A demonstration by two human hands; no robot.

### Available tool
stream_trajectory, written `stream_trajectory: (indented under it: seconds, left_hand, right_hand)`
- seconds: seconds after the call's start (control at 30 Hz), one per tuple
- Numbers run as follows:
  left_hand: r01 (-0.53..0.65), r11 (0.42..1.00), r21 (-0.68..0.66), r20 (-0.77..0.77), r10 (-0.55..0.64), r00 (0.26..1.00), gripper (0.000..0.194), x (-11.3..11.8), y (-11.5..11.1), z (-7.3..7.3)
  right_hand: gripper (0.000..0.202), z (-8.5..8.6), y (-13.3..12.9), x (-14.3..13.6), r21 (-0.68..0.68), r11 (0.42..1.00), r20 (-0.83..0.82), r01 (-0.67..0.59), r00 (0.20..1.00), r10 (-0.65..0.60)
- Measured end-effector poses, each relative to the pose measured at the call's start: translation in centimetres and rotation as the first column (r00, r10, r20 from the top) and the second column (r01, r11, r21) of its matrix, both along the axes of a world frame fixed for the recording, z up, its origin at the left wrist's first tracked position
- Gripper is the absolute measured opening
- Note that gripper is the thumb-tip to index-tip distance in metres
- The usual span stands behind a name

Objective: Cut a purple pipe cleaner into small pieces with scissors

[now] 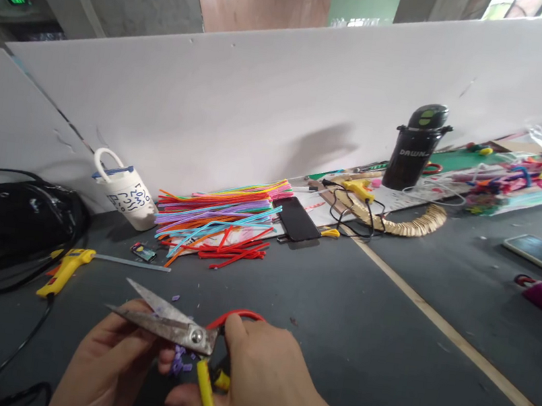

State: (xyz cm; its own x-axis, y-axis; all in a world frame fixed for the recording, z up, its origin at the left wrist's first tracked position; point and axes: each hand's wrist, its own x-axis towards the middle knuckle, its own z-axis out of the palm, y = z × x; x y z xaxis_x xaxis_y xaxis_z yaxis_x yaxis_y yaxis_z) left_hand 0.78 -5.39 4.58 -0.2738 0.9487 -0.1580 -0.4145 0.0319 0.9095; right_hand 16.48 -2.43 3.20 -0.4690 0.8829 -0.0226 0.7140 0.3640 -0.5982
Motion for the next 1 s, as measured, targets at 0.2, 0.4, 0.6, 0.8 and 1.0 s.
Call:
stream_trajectory:
  seconds: [0.2, 0.4, 0.6, 0.8, 1.0]
  left_hand:
    - [-0.010, 1.000, 0.003, 0.027, 0.010, 1.000, 0.016, 0.21, -0.06, 0.07]
    - [-0.002, 1.000, -0.006, 0.041, 0.002, 0.999, 0.016, 0.45, -0.08, 0.06]
    - [-0.011, 1.000, -0.017, 0.031, 0.012, 0.999, 0.017, 0.44, -0.05, 0.08]
    - [-0.012, 1.000, -0.028, 0.007, 0.012, 1.000, 0.017, 0.47, -0.02, 0.22]
    - [0.020, 1.000, -0.005, 0.014, -0.020, 1.000, 0.011, -0.18, 0.07, 0.26]
  right_hand:
    - [0.045, -0.02, -0.10, -0.25, -0.027, 1.000, 0.003, 0.012, 1.000, -0.012]
    - [0.045, 0.00, -0.15, -0.34, -0.071, 0.997, -0.018, -0.006, 1.000, 0.005]
    - [0.044, -0.01, -0.15, -0.34, -0.061, 0.998, 0.020, 0.012, 1.000, -0.010]
    - [0.042, -0.16, -0.07, -0.34, -0.069, 0.997, 0.041, 0.015, 0.999, -0.012]
    - [0.035, -0.08, 0.35, 0.02, -0.075, 0.997, 0.054, 0.014, 0.999, -0.010]
